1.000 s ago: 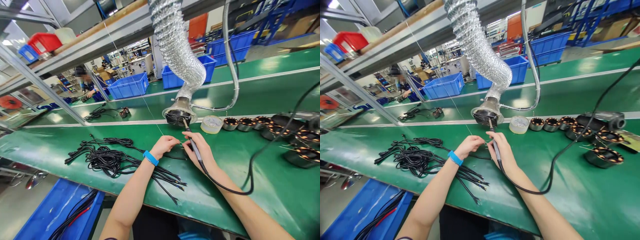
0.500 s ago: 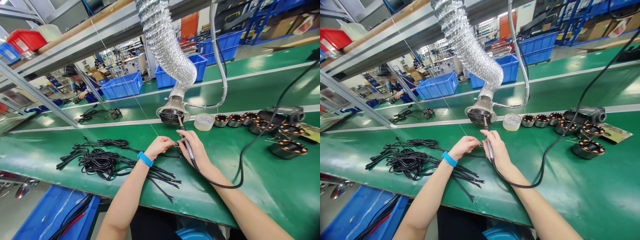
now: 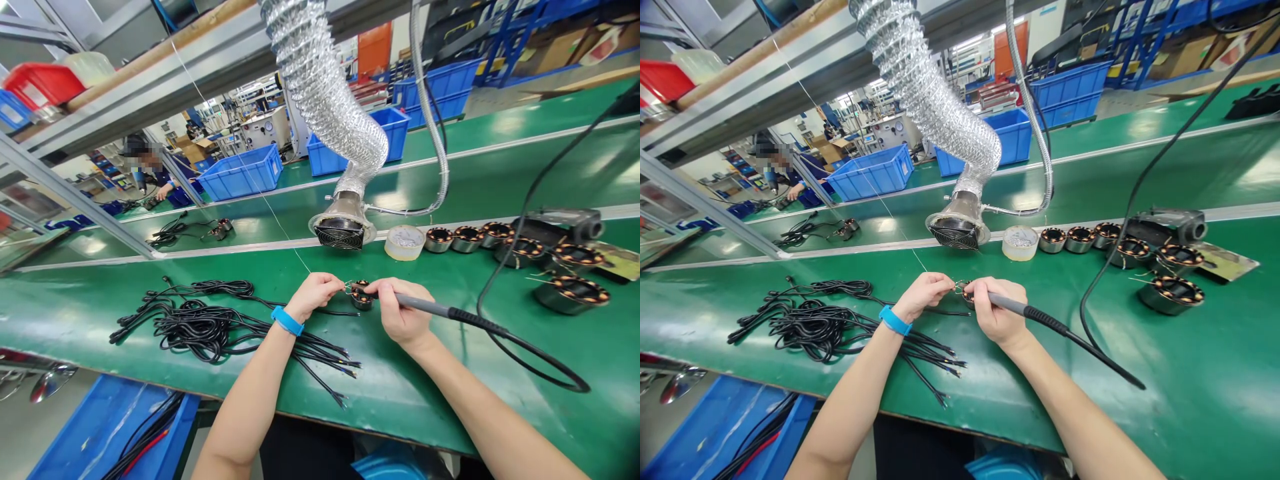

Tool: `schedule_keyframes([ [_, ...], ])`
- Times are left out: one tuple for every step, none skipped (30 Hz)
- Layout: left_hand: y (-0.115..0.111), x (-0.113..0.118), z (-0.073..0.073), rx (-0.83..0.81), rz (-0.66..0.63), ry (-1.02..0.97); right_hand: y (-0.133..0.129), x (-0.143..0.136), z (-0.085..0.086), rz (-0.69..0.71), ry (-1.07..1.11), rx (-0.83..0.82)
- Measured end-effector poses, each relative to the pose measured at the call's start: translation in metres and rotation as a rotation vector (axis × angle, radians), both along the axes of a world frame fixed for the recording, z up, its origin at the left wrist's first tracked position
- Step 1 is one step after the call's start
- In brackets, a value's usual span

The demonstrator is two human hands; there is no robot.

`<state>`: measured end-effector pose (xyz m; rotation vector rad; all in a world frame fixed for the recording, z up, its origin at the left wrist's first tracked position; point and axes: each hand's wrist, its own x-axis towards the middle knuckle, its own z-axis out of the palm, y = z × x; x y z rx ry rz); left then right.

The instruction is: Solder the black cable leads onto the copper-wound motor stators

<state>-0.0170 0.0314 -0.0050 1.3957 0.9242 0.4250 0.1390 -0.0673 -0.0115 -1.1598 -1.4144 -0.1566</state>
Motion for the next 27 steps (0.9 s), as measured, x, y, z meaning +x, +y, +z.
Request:
schedule_keyframes([
  [0.0,0.0,-0.001,-0.002,-0.003,0.0,0.001,0.0,-0.001,0.006,-0.001,-0.003],
  [0.001,0.0,-0.001,-0.005,-0.006,-0.001,0.001,-0.001,-0.001,0.011,0.0,-0.003],
  [0.001,0.0,-0.002,-0.008,-0.009,-0.003,0.002,-0.001,-0.002,0.017,0.002,0.001],
  [0.001,0.0,-0.002,-0.011,-0.009,-0.005,0.003,-0.001,-0.002,0.025,0.002,0.005],
  [0.002,0.0,-0.002,-0.012,-0.009,-0.009,0.003,-0.001,-0.002,0.034,-0.001,0.008],
  [0.002,0.0,-0.002,-0.013,-0.007,-0.012,0.004,-0.001,-0.002,0.042,-0.007,0.008],
  [0.002,0.0,-0.002,-0.012,-0.003,-0.015,0.004,-0.001,-0.002,0.05,-0.012,0.004],
  [0.001,0.001,-0.001,-0.013,0.0,-0.015,0.004,-0.001,-0.002,0.058,-0.014,0.001],
  [0.001,0.001,-0.001,-0.015,0.001,-0.015,0.004,-0.001,-0.002,0.067,-0.011,-0.005],
  [0.001,0.001,0.0,-0.017,0.002,-0.013,0.004,0.0,-0.003,0.073,-0.002,-0.014],
  [0.001,0.001,0.0,-0.02,0.003,-0.011,0.004,0.0,-0.003,0.078,0.013,-0.023],
  [0.001,0.001,0.001,-0.023,0.002,-0.01,0.005,0.0,-0.004,0.081,0.031,-0.032],
  [0.001,0.0,0.0,-0.024,0.001,-0.011,0.005,0.0,-0.005,0.082,0.054,-0.039],
  [0.001,0.0,0.0,-0.023,0.0,-0.012,0.005,0.0,-0.006,0.081,0.081,-0.044],
  [0.001,0.0,-0.001,-0.022,-0.003,-0.016,0.005,0.001,-0.007,0.082,0.111,-0.048],
  [0.002,0.0,-0.002,-0.022,-0.01,-0.02,0.005,0.001,-0.008,0.083,0.143,-0.05],
  [0.002,0.0,-0.003,-0.021,-0.016,-0.024,0.005,0.002,-0.01,0.083,0.174,-0.052],
  [0.003,0.0,-0.004,-0.02,-0.022,-0.027,0.006,0.003,-0.011,0.083,0.201,-0.056],
  [0.004,0.001,-0.005,-0.019,-0.025,-0.028,0.006,0.004,-0.012,0.082,0.219,-0.061],
  [0.004,0.001,-0.006,-0.019,-0.023,-0.028,0.006,0.005,-0.013,0.08,0.23,-0.068],
  [0.004,0.002,-0.006,-0.019,-0.016,-0.024,0.006,0.006,-0.014,0.079,0.233,-0.076],
  [0.004,0.002,-0.006,-0.019,-0.007,-0.02,0.006,0.007,-0.014,0.078,0.23,-0.084],
  [0.004,0.003,-0.006,-0.02,0.003,-0.016,0.006,0.009,-0.015,0.077,0.22,-0.093],
  [0.004,0.004,-0.005,-0.021,0.012,-0.011,0.006,0.011,-0.016,0.074,0.206,-0.098],
  [0.004,0.004,-0.005,-0.021,0.021,-0.007,0.006,0.013,-0.016,0.065,0.186,-0.104],
  [0.004,0.005,-0.004,-0.017,0.027,-0.005,0.007,0.014,-0.017,0.05,0.16,-0.107],
  [0.005,0.005,-0.004,-0.011,0.03,-0.006,0.008,0.016,-0.018,0.025,0.137,-0.102],
])
